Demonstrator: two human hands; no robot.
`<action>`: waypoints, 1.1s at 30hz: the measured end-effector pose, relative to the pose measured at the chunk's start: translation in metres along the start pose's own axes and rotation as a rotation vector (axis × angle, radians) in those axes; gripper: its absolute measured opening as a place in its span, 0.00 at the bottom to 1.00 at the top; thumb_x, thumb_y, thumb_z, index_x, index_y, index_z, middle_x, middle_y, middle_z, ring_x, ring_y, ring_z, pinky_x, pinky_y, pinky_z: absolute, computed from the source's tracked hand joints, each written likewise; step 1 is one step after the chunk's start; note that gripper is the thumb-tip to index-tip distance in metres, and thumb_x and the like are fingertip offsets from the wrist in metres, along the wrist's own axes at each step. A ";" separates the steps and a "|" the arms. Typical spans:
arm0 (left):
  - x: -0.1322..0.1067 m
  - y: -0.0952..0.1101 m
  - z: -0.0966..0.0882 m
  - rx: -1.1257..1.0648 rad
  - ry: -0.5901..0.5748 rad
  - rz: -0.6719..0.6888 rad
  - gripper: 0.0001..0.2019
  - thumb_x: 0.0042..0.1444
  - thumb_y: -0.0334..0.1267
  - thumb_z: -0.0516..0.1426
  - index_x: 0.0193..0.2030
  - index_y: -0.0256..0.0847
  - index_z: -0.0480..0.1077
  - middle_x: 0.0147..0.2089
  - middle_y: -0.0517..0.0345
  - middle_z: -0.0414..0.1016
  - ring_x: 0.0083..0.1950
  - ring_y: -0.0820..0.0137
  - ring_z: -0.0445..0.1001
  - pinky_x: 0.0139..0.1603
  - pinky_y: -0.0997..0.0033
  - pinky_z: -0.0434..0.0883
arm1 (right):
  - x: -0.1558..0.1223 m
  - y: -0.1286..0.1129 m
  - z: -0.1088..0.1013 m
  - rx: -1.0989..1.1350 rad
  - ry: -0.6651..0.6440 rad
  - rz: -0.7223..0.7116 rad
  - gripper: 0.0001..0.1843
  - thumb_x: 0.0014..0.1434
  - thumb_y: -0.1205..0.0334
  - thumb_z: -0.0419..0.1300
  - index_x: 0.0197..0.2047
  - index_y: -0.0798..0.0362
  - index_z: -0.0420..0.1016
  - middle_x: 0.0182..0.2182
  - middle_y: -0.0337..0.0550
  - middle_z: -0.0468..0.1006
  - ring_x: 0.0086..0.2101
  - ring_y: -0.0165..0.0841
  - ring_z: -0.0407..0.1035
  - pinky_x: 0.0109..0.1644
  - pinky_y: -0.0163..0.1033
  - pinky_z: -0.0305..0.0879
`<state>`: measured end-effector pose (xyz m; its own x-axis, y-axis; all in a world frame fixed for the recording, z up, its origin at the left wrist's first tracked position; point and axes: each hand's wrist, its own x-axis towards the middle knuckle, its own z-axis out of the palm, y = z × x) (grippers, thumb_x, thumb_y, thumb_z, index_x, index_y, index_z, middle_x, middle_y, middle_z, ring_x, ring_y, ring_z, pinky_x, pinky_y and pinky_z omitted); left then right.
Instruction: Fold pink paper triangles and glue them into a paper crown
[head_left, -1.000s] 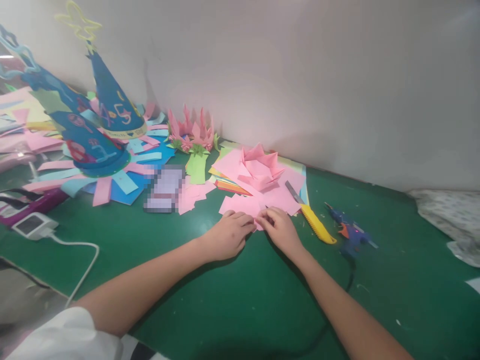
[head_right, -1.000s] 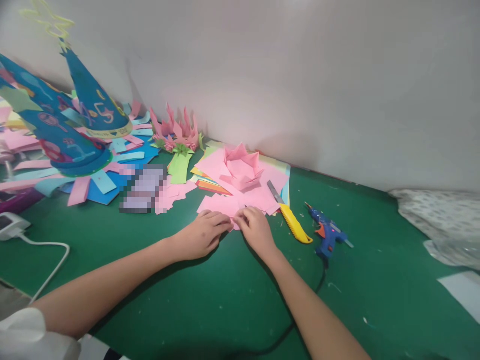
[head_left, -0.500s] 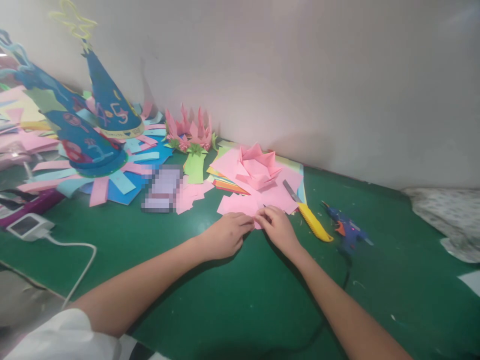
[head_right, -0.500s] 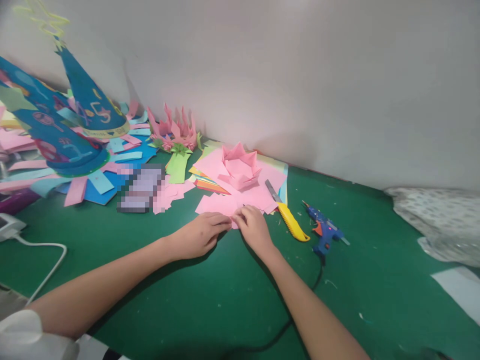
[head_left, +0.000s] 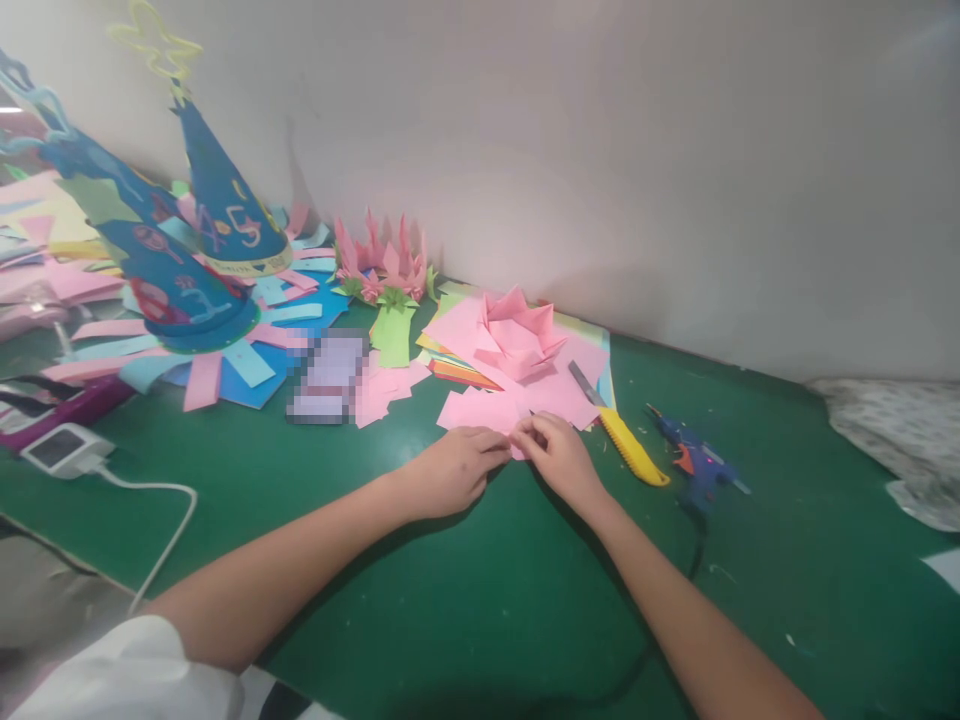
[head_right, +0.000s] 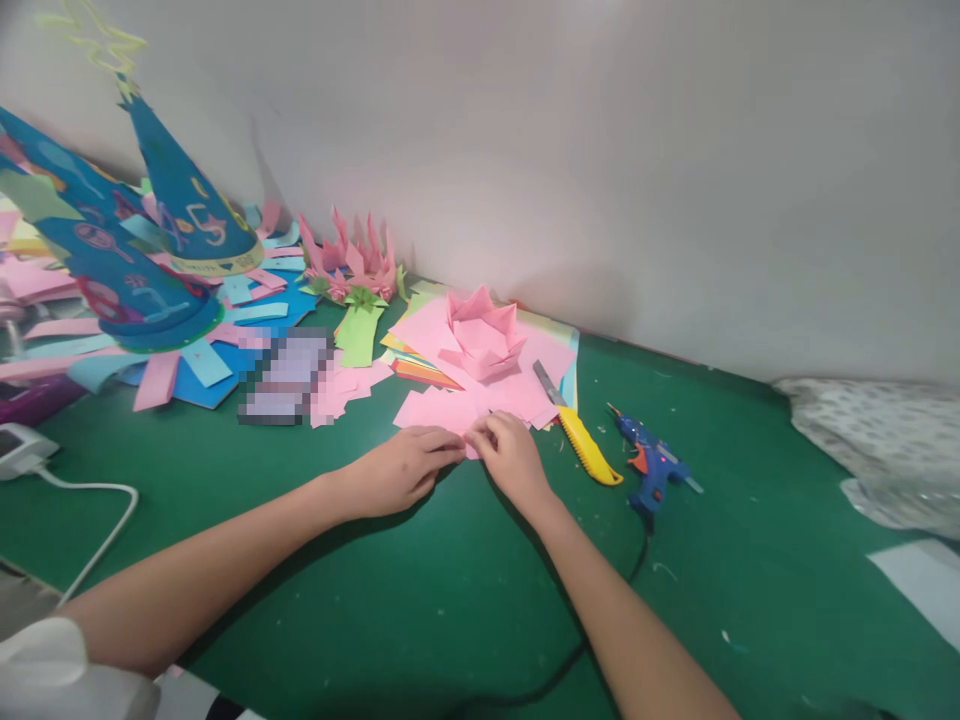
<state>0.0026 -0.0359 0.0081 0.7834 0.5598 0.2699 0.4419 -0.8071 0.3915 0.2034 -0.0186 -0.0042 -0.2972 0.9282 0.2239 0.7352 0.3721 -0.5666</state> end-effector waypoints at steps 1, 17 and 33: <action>0.000 0.000 0.001 0.011 0.002 -0.012 0.20 0.53 0.23 0.49 0.52 0.36 0.66 0.51 0.48 0.68 0.53 0.64 0.66 0.55 0.61 0.65 | 0.000 0.000 0.000 0.006 0.003 0.000 0.09 0.57 0.61 0.56 0.25 0.52 0.69 0.22 0.38 0.69 0.28 0.34 0.64 0.34 0.38 0.58; 0.002 0.002 0.000 0.082 -0.011 -0.015 0.17 0.56 0.25 0.48 0.51 0.37 0.65 0.48 0.50 0.69 0.52 0.65 0.66 0.54 0.62 0.64 | -0.001 -0.002 -0.001 0.023 0.050 0.006 0.08 0.54 0.63 0.57 0.24 0.51 0.70 0.21 0.37 0.68 0.26 0.33 0.62 0.33 0.38 0.58; 0.004 0.003 0.003 0.086 -0.030 -0.068 0.14 0.58 0.27 0.48 0.50 0.36 0.65 0.49 0.51 0.69 0.51 0.65 0.66 0.54 0.63 0.63 | -0.001 0.000 -0.001 0.004 0.033 0.000 0.12 0.60 0.62 0.50 0.26 0.51 0.68 0.26 0.42 0.73 0.32 0.36 0.67 0.38 0.40 0.60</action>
<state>0.0089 -0.0368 0.0079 0.7625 0.6090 0.2182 0.5295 -0.7813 0.3304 0.2043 -0.0195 -0.0031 -0.2773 0.9278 0.2497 0.7329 0.3723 -0.5694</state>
